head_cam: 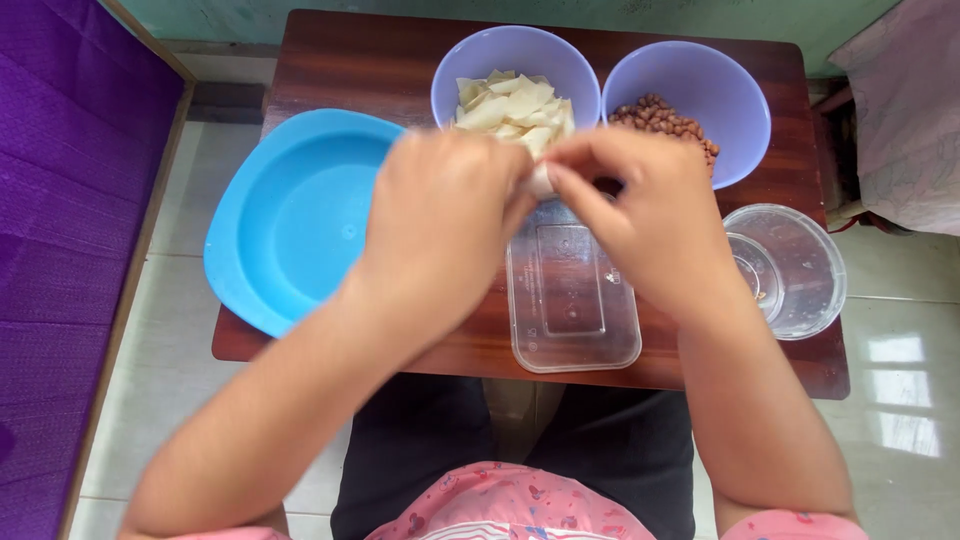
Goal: The person sits at a table and repeatedly takes thin white sheets from a bowl, places them on a clear plastic lid, and rolls them into small cylinders. They place the finished rolls into a blue tray and occasionally dip their fingers into a glass of water.
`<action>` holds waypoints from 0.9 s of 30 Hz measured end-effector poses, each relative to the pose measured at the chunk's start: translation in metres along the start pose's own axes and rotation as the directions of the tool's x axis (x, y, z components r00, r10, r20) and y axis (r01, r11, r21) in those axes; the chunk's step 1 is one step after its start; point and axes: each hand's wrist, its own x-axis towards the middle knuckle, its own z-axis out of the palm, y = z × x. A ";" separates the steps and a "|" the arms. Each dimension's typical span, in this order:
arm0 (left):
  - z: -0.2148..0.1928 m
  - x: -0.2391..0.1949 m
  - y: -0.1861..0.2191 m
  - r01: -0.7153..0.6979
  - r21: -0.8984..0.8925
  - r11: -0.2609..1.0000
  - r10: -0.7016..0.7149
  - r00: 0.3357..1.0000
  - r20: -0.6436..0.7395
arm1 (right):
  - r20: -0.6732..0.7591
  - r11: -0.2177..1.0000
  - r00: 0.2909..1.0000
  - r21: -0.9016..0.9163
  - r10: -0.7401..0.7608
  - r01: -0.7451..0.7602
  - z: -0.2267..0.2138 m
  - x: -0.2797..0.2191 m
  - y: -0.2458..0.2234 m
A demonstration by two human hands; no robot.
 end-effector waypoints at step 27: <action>0.100 -0.080 0.027 0.098 -0.243 0.965 -0.079 0.993 0.084 | -0.094 0.994 0.995 -0.111 -0.029 0.018 0.031 -0.132 0.061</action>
